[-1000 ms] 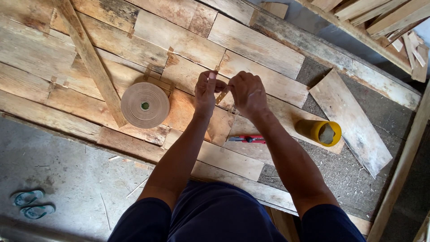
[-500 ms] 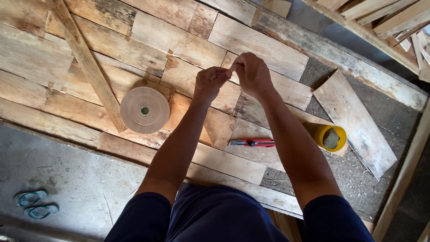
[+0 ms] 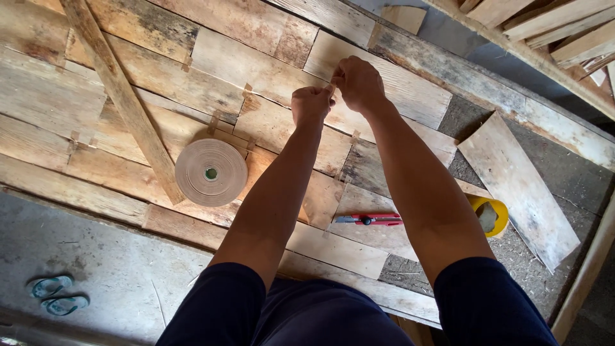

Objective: Measure, cut, and fit thin wood strips onto a board to create a wooden surface.

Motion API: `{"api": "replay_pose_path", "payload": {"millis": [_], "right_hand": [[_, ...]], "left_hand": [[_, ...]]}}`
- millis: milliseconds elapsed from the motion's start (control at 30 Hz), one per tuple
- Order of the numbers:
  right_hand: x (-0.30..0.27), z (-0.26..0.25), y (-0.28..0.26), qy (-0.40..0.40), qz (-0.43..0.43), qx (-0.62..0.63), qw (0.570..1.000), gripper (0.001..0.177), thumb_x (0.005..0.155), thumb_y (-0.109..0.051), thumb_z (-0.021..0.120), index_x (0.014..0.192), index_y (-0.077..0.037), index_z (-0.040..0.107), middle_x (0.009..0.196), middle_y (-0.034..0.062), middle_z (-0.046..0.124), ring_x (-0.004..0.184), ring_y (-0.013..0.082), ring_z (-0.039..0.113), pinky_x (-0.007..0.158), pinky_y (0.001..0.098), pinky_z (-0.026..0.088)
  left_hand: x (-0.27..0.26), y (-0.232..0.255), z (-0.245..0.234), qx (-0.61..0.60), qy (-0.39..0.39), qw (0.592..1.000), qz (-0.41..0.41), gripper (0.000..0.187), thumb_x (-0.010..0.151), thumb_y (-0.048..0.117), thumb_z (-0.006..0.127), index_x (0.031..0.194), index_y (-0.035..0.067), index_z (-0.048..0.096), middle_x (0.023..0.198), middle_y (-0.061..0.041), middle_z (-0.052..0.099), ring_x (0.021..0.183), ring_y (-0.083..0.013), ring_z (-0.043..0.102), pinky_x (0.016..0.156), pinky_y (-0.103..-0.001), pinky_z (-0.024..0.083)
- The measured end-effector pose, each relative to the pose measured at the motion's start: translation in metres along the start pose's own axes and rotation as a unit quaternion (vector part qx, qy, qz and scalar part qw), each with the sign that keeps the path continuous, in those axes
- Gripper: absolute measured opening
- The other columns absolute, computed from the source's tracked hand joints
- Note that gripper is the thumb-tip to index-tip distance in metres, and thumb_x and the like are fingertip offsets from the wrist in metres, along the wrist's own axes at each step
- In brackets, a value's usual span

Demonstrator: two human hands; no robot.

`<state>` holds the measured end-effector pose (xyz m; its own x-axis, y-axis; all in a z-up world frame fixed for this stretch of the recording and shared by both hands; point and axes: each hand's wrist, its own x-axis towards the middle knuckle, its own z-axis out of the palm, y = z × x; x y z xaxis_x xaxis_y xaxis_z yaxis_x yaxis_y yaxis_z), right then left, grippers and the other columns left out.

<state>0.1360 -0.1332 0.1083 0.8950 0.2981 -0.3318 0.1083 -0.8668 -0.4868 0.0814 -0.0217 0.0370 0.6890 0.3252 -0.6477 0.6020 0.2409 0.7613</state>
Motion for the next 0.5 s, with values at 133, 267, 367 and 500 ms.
{"api": "replay_pose_path", "payload": {"millis": [133, 267, 367, 500], "right_hand": [[0.014, 0.012, 0.01, -0.01, 0.006, -0.009, 1.0, 0.012, 0.095, -0.022, 0.07, 0.094, -0.01, 0.071, 0.107, 0.0067, 0.066, 0.098, 0.0287, 0.065, 0.085, 0.0452, 0.051], [0.02, 0.027, 0.024, 0.017, -0.046, -0.032, 0.998, 0.012, 0.098, -0.02, 0.07, 0.095, -0.008, 0.07, 0.105, 0.0104, 0.066, 0.1, 0.0315, 0.064, 0.087, 0.046, 0.051], [0.022, 0.027, 0.024, 0.025, -0.047, -0.029, 0.998, 0.012, 0.098, -0.019, 0.069, 0.093, -0.008, 0.07, 0.104, 0.0105, 0.067, 0.1, 0.0313, 0.065, 0.087, 0.0457, 0.051], [0.021, 0.026, 0.023, 0.022, -0.033, -0.023, 0.999, 0.012, 0.097, -0.019, 0.07, 0.092, -0.008, 0.069, 0.102, 0.0109, 0.066, 0.097, 0.0312, 0.065, 0.086, 0.0452, 0.052]], "left_hand": [[0.003, 0.015, 0.002, 0.205, 0.046, 0.977, -0.026, 0.043, 0.08, 0.05, 0.082, 0.074, 0.008, 0.077, 0.069, -0.001, 0.077, 0.058, -0.0094, 0.069, 0.057, -0.031, 0.054], [0.021, -0.001, 0.007, 0.275, 0.067, 0.959, -0.029, 0.035, 0.083, 0.051, 0.075, 0.07, 0.02, 0.08, 0.064, 0.006, 0.078, 0.056, -0.0058, 0.071, 0.058, -0.032, 0.055], [0.01, 0.014, 0.007, 0.277, 0.065, 0.958, -0.044, 0.04, 0.085, 0.055, 0.074, 0.065, 0.02, 0.078, 0.061, 0.006, 0.076, 0.05, -0.0048, 0.069, 0.053, -0.031, 0.053], [0.004, 0.021, 0.007, 0.278, 0.059, 0.957, -0.053, 0.048, 0.081, 0.063, 0.077, 0.062, 0.019, 0.072, 0.058, 0.005, 0.073, 0.045, -0.0045, 0.065, 0.048, -0.03, 0.05]]}}
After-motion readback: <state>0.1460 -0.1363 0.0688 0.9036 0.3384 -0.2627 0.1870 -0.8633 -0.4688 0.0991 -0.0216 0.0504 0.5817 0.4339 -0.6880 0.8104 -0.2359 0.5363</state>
